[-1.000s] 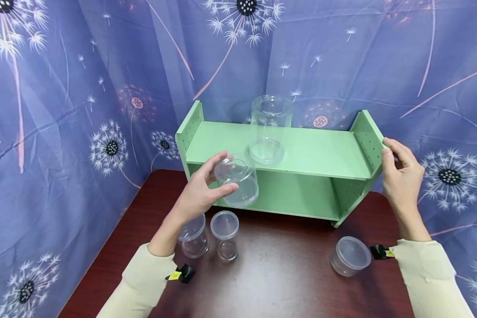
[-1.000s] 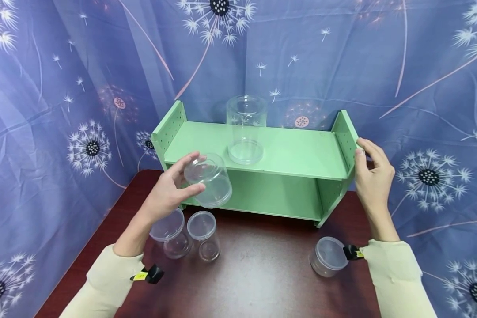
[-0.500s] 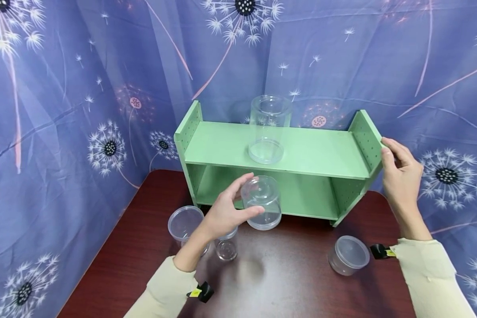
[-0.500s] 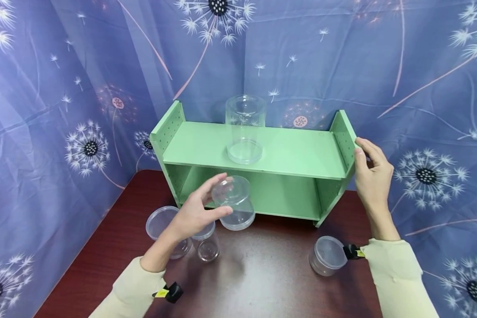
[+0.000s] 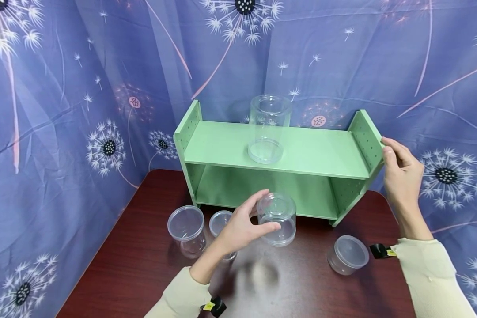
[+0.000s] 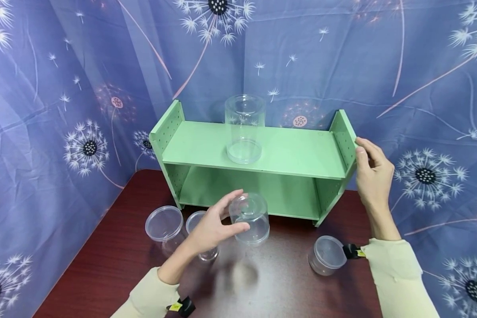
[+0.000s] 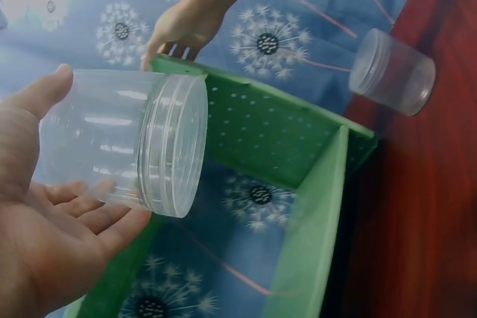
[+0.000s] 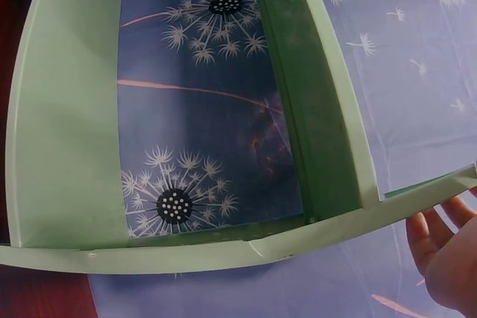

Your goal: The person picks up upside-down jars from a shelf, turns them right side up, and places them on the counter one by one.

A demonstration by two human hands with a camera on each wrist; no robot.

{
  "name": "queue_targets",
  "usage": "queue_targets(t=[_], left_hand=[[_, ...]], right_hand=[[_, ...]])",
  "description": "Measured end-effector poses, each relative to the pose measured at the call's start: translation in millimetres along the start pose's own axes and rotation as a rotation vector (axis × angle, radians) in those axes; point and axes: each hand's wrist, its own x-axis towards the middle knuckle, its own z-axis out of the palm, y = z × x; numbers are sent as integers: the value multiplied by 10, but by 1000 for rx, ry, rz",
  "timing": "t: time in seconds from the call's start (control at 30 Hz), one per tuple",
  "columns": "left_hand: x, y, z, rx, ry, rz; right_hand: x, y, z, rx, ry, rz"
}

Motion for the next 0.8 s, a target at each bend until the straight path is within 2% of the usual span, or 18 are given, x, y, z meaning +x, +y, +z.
queue_targets(t=[0.13,0.3,0.53,0.8], left_hand=[[-22,-100,95,-18,-8,-12],[-39,-248,190,-47,32,-48],[-105,-424,298,-57,94,-89],[-143,-546,408,-91,129,-102]], right_hand=[[-16,-5,3,33,-2,42],[-96,-8,-17,56,37,64],[-279,5,-110,391,158,42],[-647,37,-227,585,263,26]])
